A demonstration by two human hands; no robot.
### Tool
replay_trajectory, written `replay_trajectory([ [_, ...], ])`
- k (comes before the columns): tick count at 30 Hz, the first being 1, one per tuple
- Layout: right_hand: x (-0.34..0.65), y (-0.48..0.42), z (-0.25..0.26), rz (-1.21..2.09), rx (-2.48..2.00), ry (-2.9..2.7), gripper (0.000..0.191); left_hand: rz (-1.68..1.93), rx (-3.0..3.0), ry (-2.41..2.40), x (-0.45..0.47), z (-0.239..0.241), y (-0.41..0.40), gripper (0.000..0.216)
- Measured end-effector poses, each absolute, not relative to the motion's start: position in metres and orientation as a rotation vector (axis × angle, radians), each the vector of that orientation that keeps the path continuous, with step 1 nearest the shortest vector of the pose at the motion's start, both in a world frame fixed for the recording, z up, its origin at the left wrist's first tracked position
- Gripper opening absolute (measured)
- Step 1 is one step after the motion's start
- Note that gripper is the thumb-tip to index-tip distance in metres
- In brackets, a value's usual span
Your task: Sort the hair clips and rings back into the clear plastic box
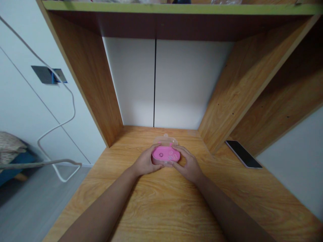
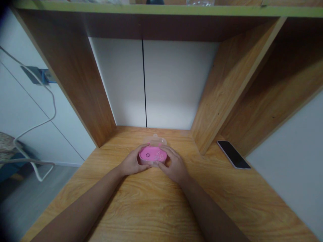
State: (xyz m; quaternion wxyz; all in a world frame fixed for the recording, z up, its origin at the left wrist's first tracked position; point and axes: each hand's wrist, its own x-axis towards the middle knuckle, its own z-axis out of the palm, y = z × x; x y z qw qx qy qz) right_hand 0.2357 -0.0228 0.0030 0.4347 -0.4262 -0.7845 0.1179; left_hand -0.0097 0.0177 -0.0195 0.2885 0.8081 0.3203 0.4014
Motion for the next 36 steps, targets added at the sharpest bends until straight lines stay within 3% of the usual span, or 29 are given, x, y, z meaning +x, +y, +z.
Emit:
replay_trajectory([
  [14, 0.232, -0.024, 0.005, 0.389, -1.073, -1.839, 0.047, 1.121, 2.099, 0.823, -0.008, -0.019, 0.02, 0.092],
  [21, 0.232, -0.025, 0.009, 0.346, -1.025, -1.835, 0.043, 1.19, 2.058, 0.775, -0.01, -0.015, 0.018, 0.109],
  [27, 0.231, -0.027, 0.009, 0.217, -0.961, -1.885, 0.045, 1.348, 2.148, 0.808, -0.016, -0.01, 0.011, 0.073],
  [32, 0.223, -0.033, 0.007, 0.111, -0.933, -1.931, 0.045, 1.49, 2.146, 0.924, -0.01, -0.004, -0.001, 0.062],
  [36, 0.218, -0.035, 0.006, 0.072, -0.925, -1.98, 0.049, 1.506, 1.816, 0.978, -0.004, -0.006, -0.003, 0.036],
])
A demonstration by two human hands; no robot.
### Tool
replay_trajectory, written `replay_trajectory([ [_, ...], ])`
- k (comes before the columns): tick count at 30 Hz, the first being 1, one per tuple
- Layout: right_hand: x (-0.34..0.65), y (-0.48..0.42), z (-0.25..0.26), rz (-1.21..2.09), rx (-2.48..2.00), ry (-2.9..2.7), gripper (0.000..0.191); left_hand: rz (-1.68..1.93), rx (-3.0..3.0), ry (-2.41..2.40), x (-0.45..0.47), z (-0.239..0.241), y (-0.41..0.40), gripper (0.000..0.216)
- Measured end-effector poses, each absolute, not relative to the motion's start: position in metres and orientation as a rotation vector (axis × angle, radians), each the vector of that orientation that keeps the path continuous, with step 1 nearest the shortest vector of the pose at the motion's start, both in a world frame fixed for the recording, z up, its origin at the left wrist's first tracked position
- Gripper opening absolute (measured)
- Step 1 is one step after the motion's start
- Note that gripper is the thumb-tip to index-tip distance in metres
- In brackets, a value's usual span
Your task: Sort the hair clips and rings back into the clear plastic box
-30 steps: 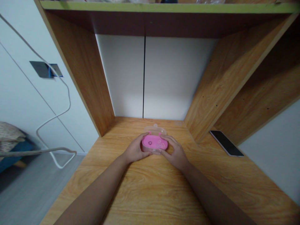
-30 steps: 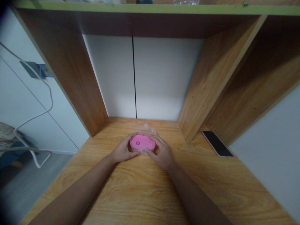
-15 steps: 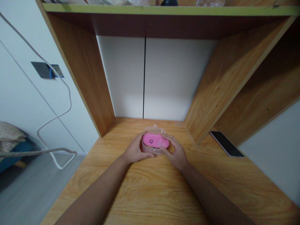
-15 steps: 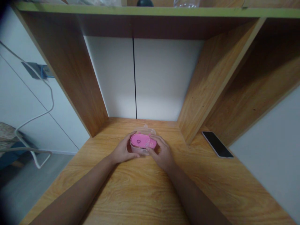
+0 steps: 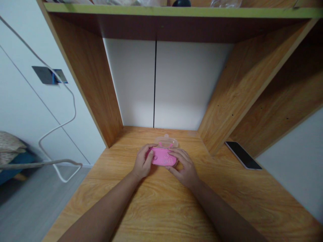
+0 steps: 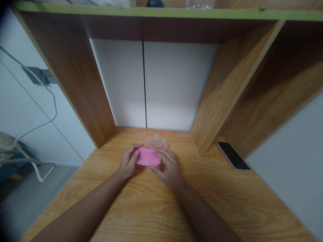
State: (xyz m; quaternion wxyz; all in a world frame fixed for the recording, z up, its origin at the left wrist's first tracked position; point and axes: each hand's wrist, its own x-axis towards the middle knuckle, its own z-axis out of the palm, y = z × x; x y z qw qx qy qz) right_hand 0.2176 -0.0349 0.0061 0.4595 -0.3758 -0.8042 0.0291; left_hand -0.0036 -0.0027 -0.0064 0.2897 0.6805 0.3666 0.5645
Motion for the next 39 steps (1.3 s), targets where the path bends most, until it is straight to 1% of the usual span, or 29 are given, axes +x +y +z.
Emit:
replay_trajectory([
  [3, 0.218, -0.035, 0.007, 0.051, -0.904, -2.028, 0.053, 1.537, 1.526, 0.92, -0.004, -0.009, 0.002, 0.029],
  [7, 0.221, -0.034, 0.009, 0.071, -0.893, -2.04, 0.052, 1.529, 1.397, 0.866, -0.015, -0.006, 0.015, 0.025],
  [9, 0.224, -0.033, 0.008, 0.087, -0.896, -2.019, 0.047, 1.519, 1.32, 0.848, -0.024, -0.005, 0.024, 0.028],
  [13, 0.229, -0.03, 0.007, 0.103, -0.922, -1.948, 0.04, 1.514, 1.171, 0.856, -0.047, -0.006, 0.042, 0.043],
  [16, 0.231, -0.028, 0.006, 0.118, -0.949, -1.909, 0.037, 1.482, 1.12, 0.879, -0.064, -0.007, 0.052, 0.048],
  [18, 0.232, -0.028, 0.007, 0.127, -0.971, -1.895, 0.036, 1.428, 1.132, 0.893, -0.075, -0.006, 0.055, 0.047],
  [24, 0.232, -0.028, 0.009, 0.112, -0.994, -1.877, 0.035, 1.307, 1.259, 0.922, -0.094, 0.005, 0.05, 0.029],
  [39, 0.231, -0.024, 0.007, 0.089, -1.022, -1.874, 0.031, 1.449, 1.627, 1.048, -0.082, 0.03, 0.036, 0.023],
])
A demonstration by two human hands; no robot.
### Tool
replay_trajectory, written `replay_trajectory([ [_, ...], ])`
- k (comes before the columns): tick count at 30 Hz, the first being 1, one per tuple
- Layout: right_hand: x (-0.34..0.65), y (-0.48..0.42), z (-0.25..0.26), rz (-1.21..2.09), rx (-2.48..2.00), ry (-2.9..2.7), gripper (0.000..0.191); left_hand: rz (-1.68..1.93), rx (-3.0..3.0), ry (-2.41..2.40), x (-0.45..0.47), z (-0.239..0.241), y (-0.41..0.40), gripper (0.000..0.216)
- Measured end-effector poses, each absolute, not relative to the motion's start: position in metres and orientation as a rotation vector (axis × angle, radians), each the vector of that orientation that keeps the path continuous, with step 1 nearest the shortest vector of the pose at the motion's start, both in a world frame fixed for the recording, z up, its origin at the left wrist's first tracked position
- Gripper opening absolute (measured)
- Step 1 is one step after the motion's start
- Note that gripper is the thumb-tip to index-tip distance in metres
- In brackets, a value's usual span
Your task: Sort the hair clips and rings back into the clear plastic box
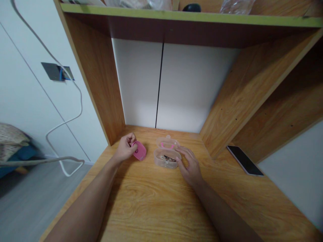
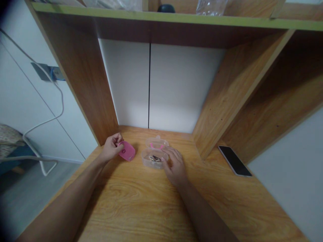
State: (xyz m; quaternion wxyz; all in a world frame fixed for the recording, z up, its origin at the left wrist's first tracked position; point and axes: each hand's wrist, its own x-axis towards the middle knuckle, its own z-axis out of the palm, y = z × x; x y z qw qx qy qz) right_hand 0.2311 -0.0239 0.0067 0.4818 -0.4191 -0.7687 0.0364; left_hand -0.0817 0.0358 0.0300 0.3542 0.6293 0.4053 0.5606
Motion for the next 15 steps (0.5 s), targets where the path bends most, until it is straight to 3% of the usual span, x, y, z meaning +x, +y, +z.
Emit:
replay_trajectory([
  [15, 0.23, -0.021, 0.004, 0.089, -1.015, -1.885, 0.028, 1.395, 2.025, 1.056, -0.062, 0.032, 0.021, 0.025],
])
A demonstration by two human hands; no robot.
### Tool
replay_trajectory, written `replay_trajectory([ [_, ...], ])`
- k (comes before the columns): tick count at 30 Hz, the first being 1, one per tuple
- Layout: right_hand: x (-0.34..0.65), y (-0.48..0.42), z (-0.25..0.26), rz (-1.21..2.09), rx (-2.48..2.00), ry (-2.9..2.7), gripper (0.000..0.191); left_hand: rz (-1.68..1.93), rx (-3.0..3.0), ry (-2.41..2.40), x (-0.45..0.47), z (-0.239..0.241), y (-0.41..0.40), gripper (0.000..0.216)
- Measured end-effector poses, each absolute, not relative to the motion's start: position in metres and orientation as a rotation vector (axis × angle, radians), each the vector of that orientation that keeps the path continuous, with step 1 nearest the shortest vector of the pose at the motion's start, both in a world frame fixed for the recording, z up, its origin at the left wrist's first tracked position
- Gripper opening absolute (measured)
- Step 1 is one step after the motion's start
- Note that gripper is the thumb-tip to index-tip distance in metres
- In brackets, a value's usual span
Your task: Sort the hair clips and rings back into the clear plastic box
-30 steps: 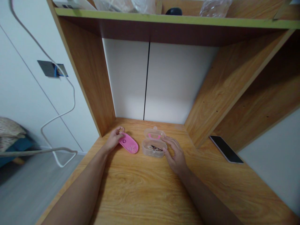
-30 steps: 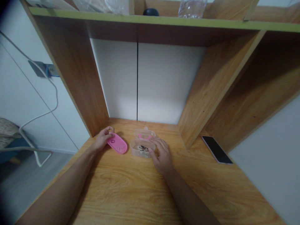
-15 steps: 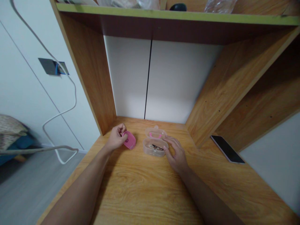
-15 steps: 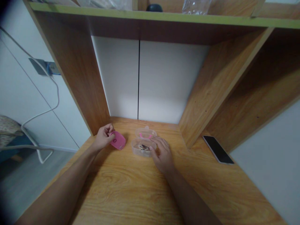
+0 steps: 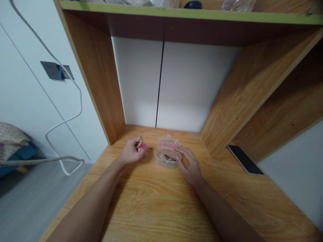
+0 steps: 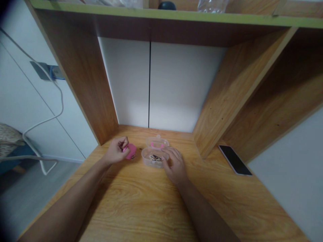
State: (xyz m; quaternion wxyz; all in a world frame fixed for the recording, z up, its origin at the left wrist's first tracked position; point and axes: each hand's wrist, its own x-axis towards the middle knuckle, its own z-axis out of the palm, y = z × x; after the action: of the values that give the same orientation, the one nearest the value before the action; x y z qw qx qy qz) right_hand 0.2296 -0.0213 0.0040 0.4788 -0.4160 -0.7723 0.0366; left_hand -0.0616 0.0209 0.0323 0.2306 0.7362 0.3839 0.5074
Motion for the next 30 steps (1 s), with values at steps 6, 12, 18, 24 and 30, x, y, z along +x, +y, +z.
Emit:
replay_trajectory([
  [6, 0.231, -0.02, 0.002, 0.144, -1.007, -1.971, 0.026, 1.428, 2.163, 1.038, -0.055, 0.038, 0.014, 0.024],
  [12, 0.23, -0.021, 0.001, 0.166, -0.99, -1.995, 0.021, 1.571, 2.219, 1.1, -0.053, 0.029, 0.015, 0.026],
  [18, 0.23, -0.021, 0.003, 0.165, -0.992, -2.0, 0.023, 1.74, 2.086, 1.391, -0.054, 0.005, 0.026, 0.023],
  [24, 0.23, -0.023, 0.005, 0.11, -1.023, -1.982, 0.026, 1.795, 1.737, 1.911, -0.062, -0.01, 0.045, 0.009],
  [30, 0.232, -0.019, 0.002, 0.108, -1.29, -1.772, 0.032, 1.459, 1.704, 2.308, -0.071, -0.012, 0.048, 0.021],
])
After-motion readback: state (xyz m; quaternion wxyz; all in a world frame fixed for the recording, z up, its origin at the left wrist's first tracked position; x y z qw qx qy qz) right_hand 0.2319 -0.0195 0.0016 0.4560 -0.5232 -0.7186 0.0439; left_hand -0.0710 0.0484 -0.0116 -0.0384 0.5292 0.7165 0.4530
